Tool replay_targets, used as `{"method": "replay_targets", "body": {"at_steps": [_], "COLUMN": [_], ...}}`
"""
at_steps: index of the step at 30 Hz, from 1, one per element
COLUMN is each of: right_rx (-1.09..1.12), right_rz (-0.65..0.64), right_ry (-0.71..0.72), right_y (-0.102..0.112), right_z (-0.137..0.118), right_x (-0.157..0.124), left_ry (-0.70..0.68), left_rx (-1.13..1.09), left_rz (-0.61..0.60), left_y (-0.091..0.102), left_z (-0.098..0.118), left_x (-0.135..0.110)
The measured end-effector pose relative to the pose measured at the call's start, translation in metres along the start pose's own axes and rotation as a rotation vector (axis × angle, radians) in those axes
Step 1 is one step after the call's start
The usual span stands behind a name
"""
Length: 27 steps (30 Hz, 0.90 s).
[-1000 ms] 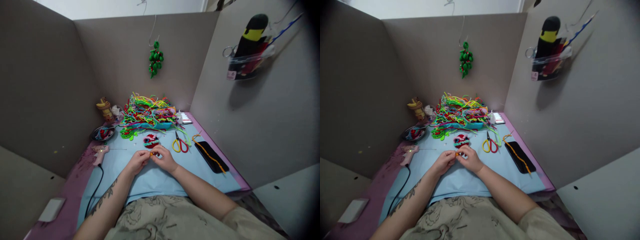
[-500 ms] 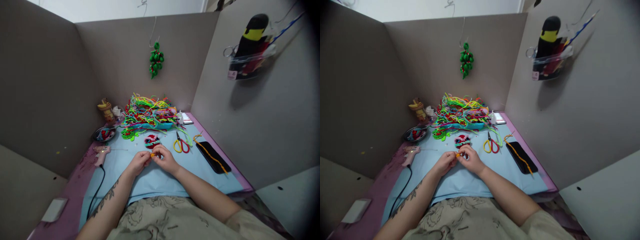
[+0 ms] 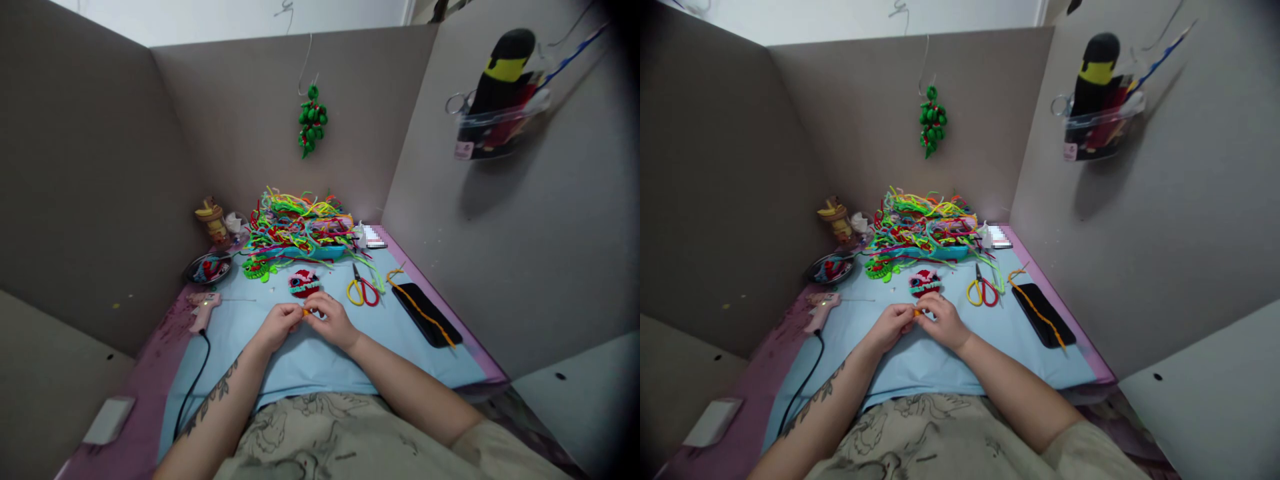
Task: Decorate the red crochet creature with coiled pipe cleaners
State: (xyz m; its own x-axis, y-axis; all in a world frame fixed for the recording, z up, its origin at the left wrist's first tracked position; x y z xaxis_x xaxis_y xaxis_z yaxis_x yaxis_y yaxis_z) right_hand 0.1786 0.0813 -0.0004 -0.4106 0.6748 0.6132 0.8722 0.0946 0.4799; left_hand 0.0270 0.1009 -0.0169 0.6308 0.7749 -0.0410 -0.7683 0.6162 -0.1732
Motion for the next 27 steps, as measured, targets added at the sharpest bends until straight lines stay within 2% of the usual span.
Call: {"method": "replay_targets", "body": {"at_steps": [9,27], "right_rx": [-0.050,-0.074], "right_rz": [0.016,0.050], "right_ry": [0.020,-0.035], "right_y": [-0.0020,-0.0039], "right_z": [0.0011,0.0066], "right_x": [-0.0011,-0.0029], "left_ry": [-0.009,-0.036], "left_rx": [-0.003,-0.090], "left_rz": [0.029,0.093], "left_y": [-0.0009,-0.0025], "left_z": [-0.0011,0.0024], "left_x": [0.0024,0.0024]}}
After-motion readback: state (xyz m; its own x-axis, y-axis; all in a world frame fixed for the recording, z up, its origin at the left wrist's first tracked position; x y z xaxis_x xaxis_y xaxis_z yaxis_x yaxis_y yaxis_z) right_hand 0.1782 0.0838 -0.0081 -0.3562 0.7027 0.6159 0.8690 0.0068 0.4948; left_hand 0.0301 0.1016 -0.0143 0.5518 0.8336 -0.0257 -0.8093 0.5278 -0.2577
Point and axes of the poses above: each hand's wrist, its own x-axis towards the middle knuckle, its own y-axis out of the back of the hand, z = x × y, the point moved 2 cm from there along x, towards the middle knuckle, and after that the axes turned 12 degrees about -z, right-handed, at the moved point
